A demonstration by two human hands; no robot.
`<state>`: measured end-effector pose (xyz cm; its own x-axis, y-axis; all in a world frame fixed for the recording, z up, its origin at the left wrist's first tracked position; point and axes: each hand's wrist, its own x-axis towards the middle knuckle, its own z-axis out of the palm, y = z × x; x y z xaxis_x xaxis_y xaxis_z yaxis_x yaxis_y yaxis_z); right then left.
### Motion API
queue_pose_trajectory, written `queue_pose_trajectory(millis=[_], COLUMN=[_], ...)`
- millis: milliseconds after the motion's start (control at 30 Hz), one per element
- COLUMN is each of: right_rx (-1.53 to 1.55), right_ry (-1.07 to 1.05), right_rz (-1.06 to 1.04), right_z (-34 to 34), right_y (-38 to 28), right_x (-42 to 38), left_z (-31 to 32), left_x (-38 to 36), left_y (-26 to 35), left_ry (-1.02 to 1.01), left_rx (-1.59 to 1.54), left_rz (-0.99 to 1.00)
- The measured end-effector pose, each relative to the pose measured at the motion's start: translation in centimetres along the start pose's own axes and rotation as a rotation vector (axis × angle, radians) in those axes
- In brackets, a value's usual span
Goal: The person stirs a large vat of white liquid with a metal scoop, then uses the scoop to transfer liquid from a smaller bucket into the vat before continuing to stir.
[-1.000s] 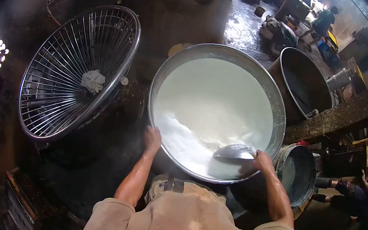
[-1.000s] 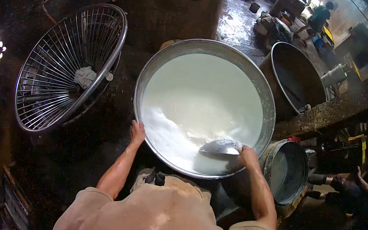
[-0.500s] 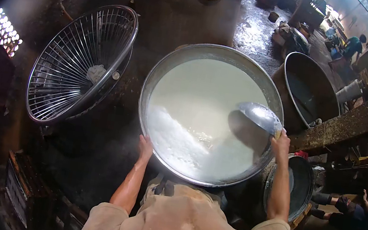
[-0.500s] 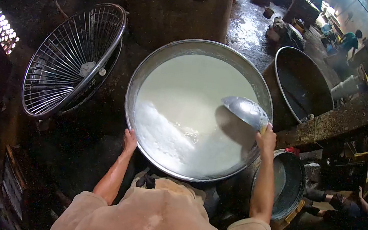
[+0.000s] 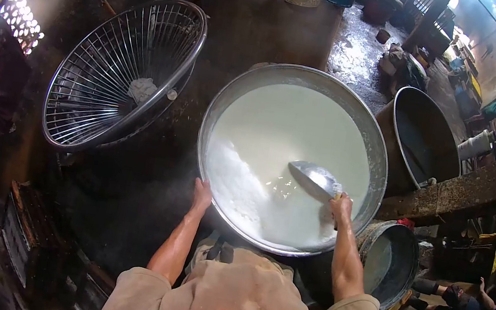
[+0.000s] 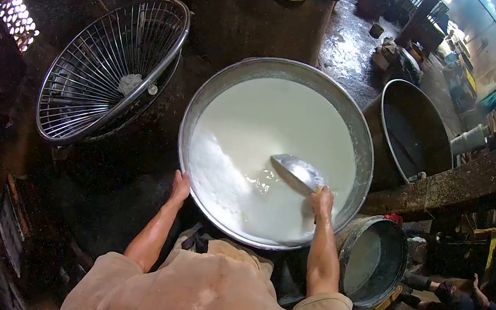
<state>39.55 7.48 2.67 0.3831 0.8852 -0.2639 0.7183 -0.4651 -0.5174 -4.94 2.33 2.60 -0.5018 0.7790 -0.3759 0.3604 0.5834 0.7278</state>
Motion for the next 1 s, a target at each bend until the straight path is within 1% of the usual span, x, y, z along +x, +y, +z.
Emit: queue_pose_trajectory(millis=[67,100,200,300,367,400,467,500,600,667,700,800,833,867,933,967,1000], right_rx=[0.005,0.011,0.092,0.192,0.209,0.213,0.256,0.257,0.275,0.291,0.316,0.385,0.411,0.438,0.484,0.405,0.327], right_ry=[-0.026,-0.055,-0.104,-0.130,-0.160,-0.184,-0.221,-0.233,-0.269,-0.293,-0.305,-0.340,-0.354,-0.368,-0.362,-0.358,-0.354], right_rz=[0.004,0.007,0.023,0.022,0.059,0.080,0.073,0.083,0.094,0.088,0.100,0.080,0.069,0.059,0.050,0.015,-0.021], right_z=[2.6,3.8,4.3,6.9,8.3,8.8,9.2,9.1,8.3,7.5,6.8,5.0,4.1,3.2,0.6,-1.1,-2.6], right_y=[0.2,0.2,-3.8,-4.9,-6.0,-6.8,-8.2,-9.4,-12.1,-13.8,-14.6,-16.2,-16.6,-17.0,-19.4,-21.5,-23.6], right_x=[-0.9,-1.2,-5.5,-7.7,-9.3,-10.1,-11.8,-12.7,-15.3,-16.4,-17.0,-17.3,-16.9,-16.5,-15.6,-15.2,-14.4], left_z=[-0.2,-0.3,-0.9,-1.6,-1.4,-1.4,-1.6,-2.0,-3.0,-3.2,-2.1,-1.7,-1.8,-1.9,-3.4,-2.8,-4.7], left_x=[0.4,0.5,0.7,1.8,3.1,3.8,5.1,5.6,6.6,7.6,9.8,10.9,10.7,10.2,8.2,8.2,6.6], left_y=[-0.4,-0.5,-0.6,-0.9,-1.4,-1.6,-1.4,-0.9,0.8,1.0,-0.9,-1.9,-1.9,-1.9,-0.1,-1.2,1.1], left_ry=[-0.068,-0.070,-0.066,-0.130,-0.077,-0.081,-0.041,-0.046,-0.043,-0.108,-0.151,-0.295,-0.284,-0.273,-0.339,-0.309,-0.364], left_rx=[-0.031,-0.035,-0.002,0.000,-0.146,-0.148,-0.221,-0.222,-0.239,-0.334,-0.273,-0.276,-0.198,-0.180,-0.209,-0.280,-0.208], left_rz=[0.003,0.006,0.039,0.049,0.121,0.121,0.241,0.241,0.221,0.267,0.294,0.325,0.310,0.342,0.366,0.480,0.368])
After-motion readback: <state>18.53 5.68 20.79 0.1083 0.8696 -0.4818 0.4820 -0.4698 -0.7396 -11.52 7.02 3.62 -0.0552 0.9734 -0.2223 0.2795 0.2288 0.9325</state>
